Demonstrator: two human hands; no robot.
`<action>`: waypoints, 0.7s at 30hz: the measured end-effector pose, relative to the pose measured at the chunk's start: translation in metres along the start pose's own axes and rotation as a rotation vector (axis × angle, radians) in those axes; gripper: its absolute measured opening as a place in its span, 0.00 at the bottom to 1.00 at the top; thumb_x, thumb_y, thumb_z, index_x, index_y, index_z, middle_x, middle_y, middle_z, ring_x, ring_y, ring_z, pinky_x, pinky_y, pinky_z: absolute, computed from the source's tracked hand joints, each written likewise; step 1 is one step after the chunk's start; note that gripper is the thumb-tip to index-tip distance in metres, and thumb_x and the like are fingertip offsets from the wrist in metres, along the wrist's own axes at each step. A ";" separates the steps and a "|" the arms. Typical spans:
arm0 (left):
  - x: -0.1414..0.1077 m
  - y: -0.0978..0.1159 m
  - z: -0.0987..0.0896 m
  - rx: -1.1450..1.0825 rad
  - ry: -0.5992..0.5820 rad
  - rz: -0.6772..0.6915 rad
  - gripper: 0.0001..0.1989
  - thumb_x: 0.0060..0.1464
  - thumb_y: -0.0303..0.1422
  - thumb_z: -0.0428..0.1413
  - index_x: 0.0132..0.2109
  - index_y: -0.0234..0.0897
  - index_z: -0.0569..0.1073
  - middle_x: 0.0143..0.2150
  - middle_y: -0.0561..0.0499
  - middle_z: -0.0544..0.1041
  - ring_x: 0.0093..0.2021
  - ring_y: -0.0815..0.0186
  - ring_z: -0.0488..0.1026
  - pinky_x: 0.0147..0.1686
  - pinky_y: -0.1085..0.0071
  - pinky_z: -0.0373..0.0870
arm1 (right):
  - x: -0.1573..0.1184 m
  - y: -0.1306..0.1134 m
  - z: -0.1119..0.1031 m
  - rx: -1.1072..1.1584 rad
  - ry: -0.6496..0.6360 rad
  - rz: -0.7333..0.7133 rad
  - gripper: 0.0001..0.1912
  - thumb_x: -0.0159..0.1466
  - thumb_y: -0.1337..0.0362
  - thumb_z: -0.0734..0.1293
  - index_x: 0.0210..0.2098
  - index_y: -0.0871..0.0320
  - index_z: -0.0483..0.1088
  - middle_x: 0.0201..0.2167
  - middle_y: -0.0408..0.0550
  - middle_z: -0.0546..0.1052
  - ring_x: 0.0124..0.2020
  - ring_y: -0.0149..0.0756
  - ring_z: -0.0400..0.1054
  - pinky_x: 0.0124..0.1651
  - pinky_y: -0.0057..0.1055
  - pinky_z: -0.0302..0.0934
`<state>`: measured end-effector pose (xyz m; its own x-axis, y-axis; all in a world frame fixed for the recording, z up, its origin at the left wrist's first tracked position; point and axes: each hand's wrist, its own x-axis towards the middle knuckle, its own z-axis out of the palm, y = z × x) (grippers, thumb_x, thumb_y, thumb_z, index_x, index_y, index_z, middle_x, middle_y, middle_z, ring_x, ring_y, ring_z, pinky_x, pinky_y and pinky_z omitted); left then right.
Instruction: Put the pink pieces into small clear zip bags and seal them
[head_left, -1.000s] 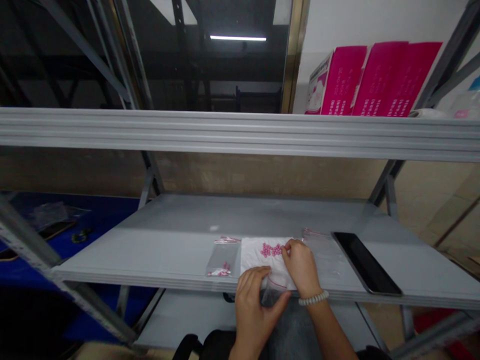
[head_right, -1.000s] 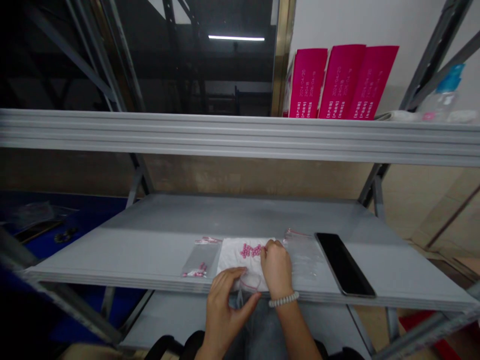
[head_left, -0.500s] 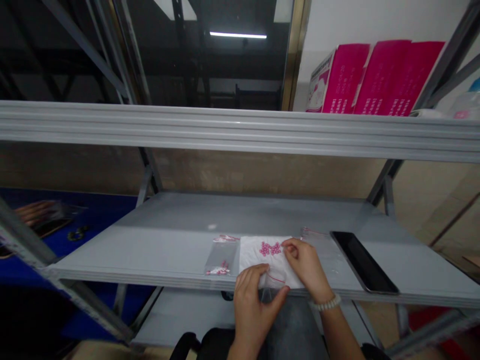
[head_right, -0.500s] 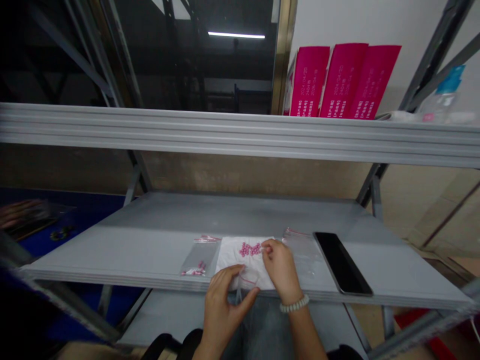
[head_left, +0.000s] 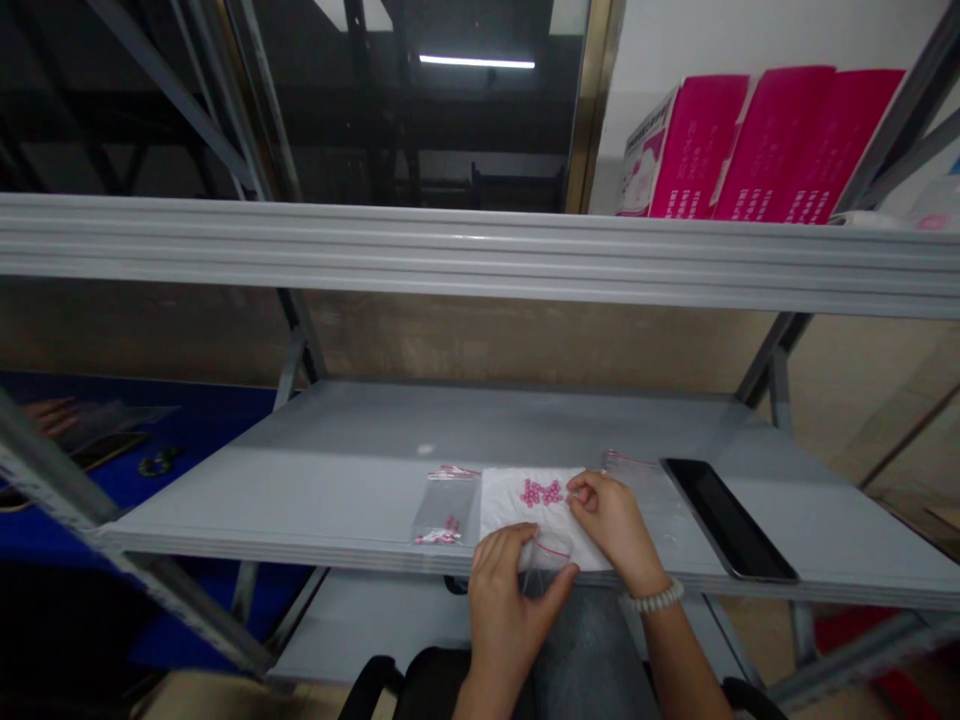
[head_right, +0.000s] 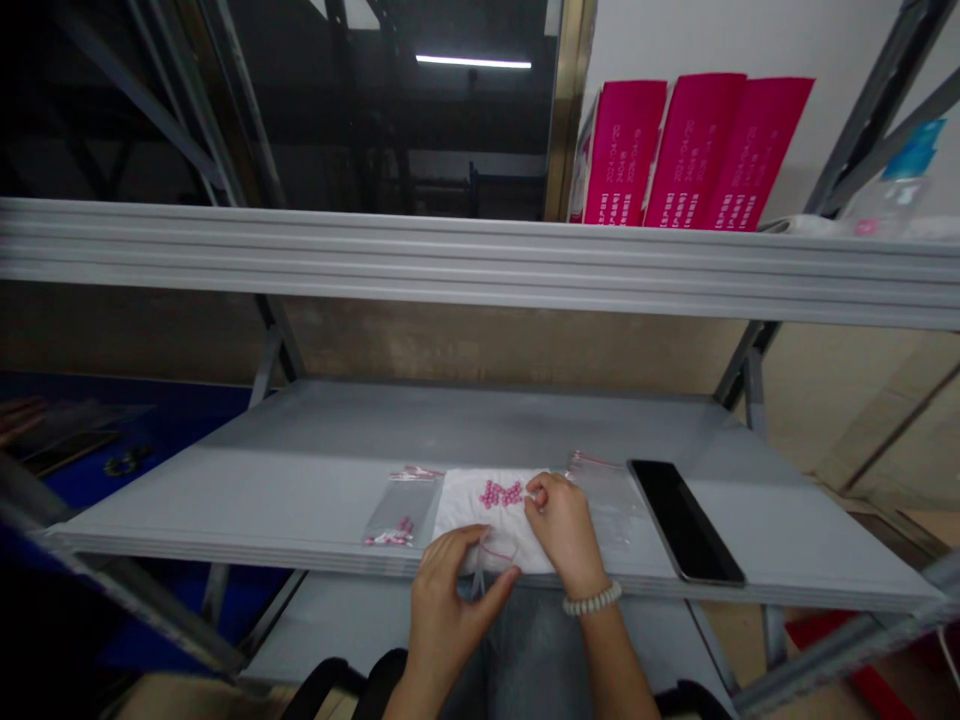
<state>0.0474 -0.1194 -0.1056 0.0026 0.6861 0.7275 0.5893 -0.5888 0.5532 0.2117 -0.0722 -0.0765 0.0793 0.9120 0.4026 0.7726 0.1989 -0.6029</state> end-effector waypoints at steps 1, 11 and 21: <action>0.000 0.000 0.000 0.003 -0.001 0.001 0.14 0.49 0.37 0.64 0.42 0.38 0.73 0.37 0.45 0.81 0.38 0.54 0.79 0.38 0.56 0.76 | 0.000 0.001 0.001 0.000 -0.006 0.002 0.11 0.54 0.74 0.62 0.32 0.62 0.75 0.25 0.49 0.76 0.26 0.37 0.71 0.33 0.29 0.63; 0.000 -0.003 0.000 0.007 -0.007 0.033 0.14 0.50 0.38 0.64 0.42 0.37 0.72 0.37 0.46 0.81 0.38 0.54 0.79 0.37 0.56 0.76 | 0.002 0.001 0.009 0.006 -0.007 0.000 0.09 0.54 0.74 0.63 0.25 0.62 0.75 0.25 0.51 0.76 0.28 0.40 0.71 0.35 0.32 0.62; 0.000 -0.003 0.000 0.010 -0.010 0.027 0.14 0.51 0.39 0.63 0.42 0.38 0.73 0.36 0.46 0.80 0.37 0.55 0.78 0.36 0.58 0.76 | -0.018 -0.019 -0.019 0.240 -0.145 -0.053 0.08 0.60 0.64 0.65 0.29 0.58 0.76 0.23 0.44 0.76 0.25 0.34 0.71 0.27 0.25 0.63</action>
<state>0.0455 -0.1176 -0.1079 0.0263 0.6745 0.7378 0.5970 -0.6026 0.5296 0.2075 -0.0996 -0.0593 -0.0612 0.9363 0.3458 0.6004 0.3113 -0.7366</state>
